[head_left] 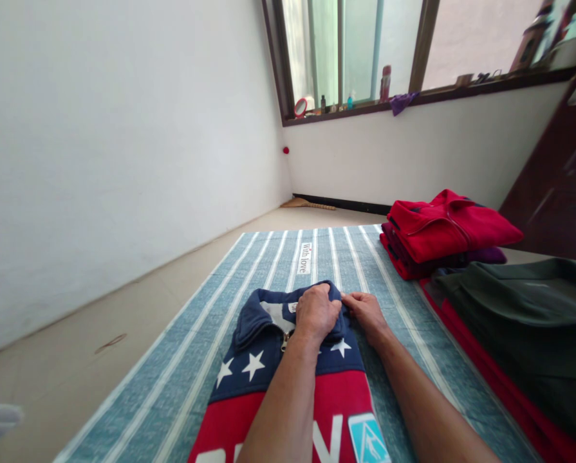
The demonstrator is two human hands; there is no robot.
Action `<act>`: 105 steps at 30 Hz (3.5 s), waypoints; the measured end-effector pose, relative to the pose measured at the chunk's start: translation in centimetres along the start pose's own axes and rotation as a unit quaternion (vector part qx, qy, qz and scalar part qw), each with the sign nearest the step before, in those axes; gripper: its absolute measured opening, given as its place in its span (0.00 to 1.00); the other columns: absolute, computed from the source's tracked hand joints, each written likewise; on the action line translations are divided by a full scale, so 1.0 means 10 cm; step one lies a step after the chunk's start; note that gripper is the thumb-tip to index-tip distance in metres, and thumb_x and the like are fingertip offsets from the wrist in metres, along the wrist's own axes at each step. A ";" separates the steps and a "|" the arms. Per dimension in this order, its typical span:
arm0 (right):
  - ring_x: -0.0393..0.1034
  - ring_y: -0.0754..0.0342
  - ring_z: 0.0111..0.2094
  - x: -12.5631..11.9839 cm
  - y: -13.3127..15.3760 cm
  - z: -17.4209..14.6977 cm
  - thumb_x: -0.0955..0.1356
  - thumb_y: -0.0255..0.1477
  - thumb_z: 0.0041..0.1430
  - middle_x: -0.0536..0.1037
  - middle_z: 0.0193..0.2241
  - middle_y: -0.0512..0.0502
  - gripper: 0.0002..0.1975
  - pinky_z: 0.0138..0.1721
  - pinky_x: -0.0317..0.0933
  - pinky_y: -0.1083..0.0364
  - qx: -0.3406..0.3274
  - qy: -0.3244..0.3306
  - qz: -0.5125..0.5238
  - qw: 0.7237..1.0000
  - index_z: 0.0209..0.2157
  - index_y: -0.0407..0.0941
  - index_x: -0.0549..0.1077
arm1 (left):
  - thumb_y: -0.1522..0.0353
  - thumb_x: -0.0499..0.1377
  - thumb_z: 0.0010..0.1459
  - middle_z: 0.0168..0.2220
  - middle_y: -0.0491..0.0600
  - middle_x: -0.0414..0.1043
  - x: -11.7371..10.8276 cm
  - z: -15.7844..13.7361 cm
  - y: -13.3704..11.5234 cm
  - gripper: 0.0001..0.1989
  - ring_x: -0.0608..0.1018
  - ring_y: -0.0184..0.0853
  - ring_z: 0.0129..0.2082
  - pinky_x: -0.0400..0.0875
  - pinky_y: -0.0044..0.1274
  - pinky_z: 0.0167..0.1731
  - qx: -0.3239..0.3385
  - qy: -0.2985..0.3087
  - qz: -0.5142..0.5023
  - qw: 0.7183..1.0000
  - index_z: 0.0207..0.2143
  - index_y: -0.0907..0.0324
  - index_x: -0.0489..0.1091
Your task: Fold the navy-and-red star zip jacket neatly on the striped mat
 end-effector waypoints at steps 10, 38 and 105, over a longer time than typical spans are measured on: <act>0.52 0.62 0.16 0.00 0.01 -0.01 0.73 0.45 0.40 0.61 0.12 0.55 0.21 0.18 0.46 0.60 0.005 -0.006 0.005 1.000 0.15 0.43 0.65 | 0.64 0.57 0.53 0.36 0.54 0.78 -0.02 -0.01 -0.02 0.09 0.79 0.42 0.39 0.68 0.26 0.37 0.002 0.001 0.003 1.000 0.34 0.58 0.72; 0.52 0.62 0.16 0.00 0.00 0.00 0.73 0.47 0.39 0.60 0.12 0.56 0.23 0.19 0.46 0.60 0.003 -0.002 0.005 1.000 0.15 0.43 0.65 | 0.64 0.56 0.54 0.37 0.54 0.78 -0.01 0.00 0.00 0.09 0.79 0.42 0.39 0.67 0.26 0.36 0.004 0.002 0.005 1.000 0.34 0.58 0.72; 0.52 0.62 0.17 0.00 0.00 0.01 0.71 0.45 0.41 0.60 0.13 0.56 0.21 0.20 0.46 0.59 0.001 -0.002 -0.007 1.000 0.15 0.43 0.64 | 0.64 0.57 0.53 0.36 0.53 0.78 0.02 0.02 0.01 0.08 0.79 0.41 0.38 0.67 0.26 0.36 0.008 -0.002 -0.004 1.000 0.33 0.58 0.72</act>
Point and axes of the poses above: each hand's wrist, its own z-axis towards the middle knuckle, its own x-axis out of the palm, y = z × x, the point moved 3 cm from there along z, towards the middle knuckle
